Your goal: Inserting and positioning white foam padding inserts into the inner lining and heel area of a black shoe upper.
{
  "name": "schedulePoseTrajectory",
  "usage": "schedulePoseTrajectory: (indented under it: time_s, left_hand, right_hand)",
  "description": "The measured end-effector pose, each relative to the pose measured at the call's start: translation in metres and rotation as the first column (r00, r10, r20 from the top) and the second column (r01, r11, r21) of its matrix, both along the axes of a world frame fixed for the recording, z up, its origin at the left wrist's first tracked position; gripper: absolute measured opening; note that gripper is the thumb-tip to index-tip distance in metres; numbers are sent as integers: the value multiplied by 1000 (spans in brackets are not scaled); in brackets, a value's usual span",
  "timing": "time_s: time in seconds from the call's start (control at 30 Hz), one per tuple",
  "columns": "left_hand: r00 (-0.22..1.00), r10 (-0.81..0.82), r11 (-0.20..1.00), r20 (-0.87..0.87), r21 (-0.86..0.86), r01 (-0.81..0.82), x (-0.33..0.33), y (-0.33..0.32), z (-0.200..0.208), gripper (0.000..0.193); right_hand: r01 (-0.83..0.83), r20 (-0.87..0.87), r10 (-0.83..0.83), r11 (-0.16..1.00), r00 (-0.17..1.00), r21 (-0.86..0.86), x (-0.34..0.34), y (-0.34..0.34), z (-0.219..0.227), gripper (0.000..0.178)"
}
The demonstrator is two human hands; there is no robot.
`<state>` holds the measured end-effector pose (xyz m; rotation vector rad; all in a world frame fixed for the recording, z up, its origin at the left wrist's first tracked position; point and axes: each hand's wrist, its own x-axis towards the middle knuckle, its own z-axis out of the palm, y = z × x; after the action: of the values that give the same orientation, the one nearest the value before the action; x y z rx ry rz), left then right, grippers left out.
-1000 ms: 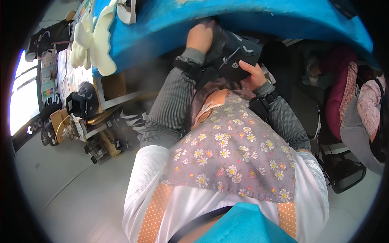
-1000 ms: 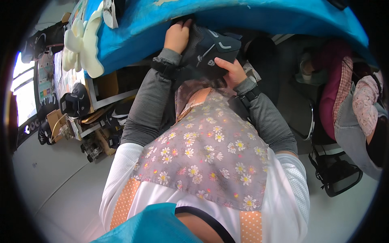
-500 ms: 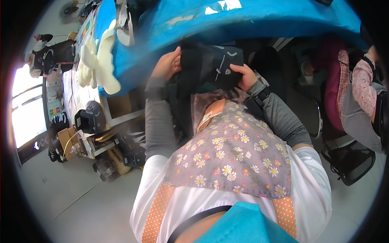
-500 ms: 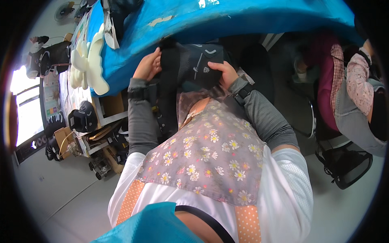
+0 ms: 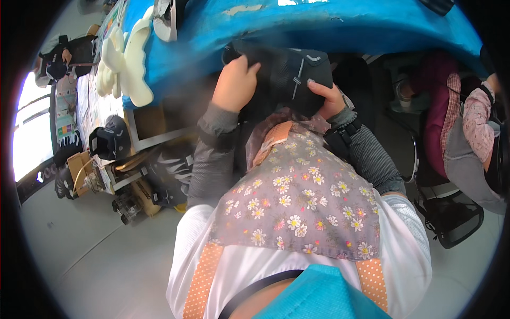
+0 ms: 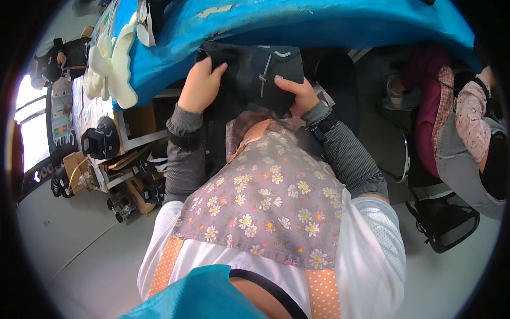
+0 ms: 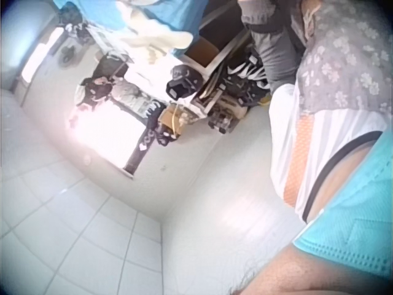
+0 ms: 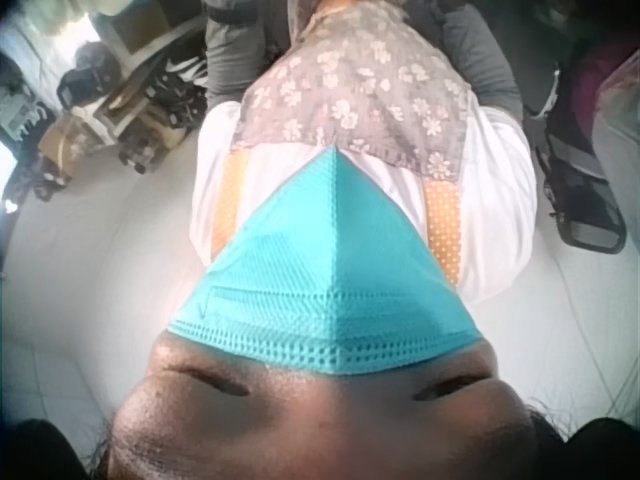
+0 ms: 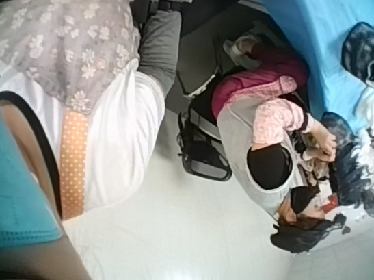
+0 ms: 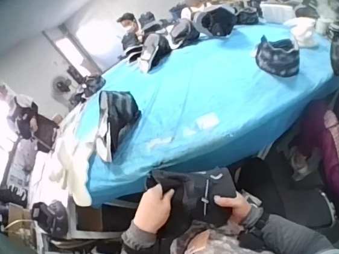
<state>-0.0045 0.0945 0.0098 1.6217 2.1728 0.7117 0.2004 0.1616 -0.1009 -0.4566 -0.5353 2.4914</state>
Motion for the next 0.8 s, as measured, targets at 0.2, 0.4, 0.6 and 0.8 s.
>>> schedulePoseTrajectory:
  time_s: [0.2,0.4,0.6,0.8]
  left_hand:
    - [972,-160,985,-174,-93,146,-16,44,-14,21]
    - [867,-100,994,-488,-76,73,13,55,-38,21]
    - [883,-30,996,-469,-87,-12,19,62,-43,33]
    - [885,100,994,-455,76,-74,5,72,-78,35]
  right_hand:
    - [161,32,-160,986,987,-36,2,1,6,40]
    - [133,54,-127,983,990,-126,-7,7,-16,28]
    - [118,65,-108,975,992,-187,-5,11,-19,25]
    - [74,54,-65,982,996,-175,-12,13,-26,23]
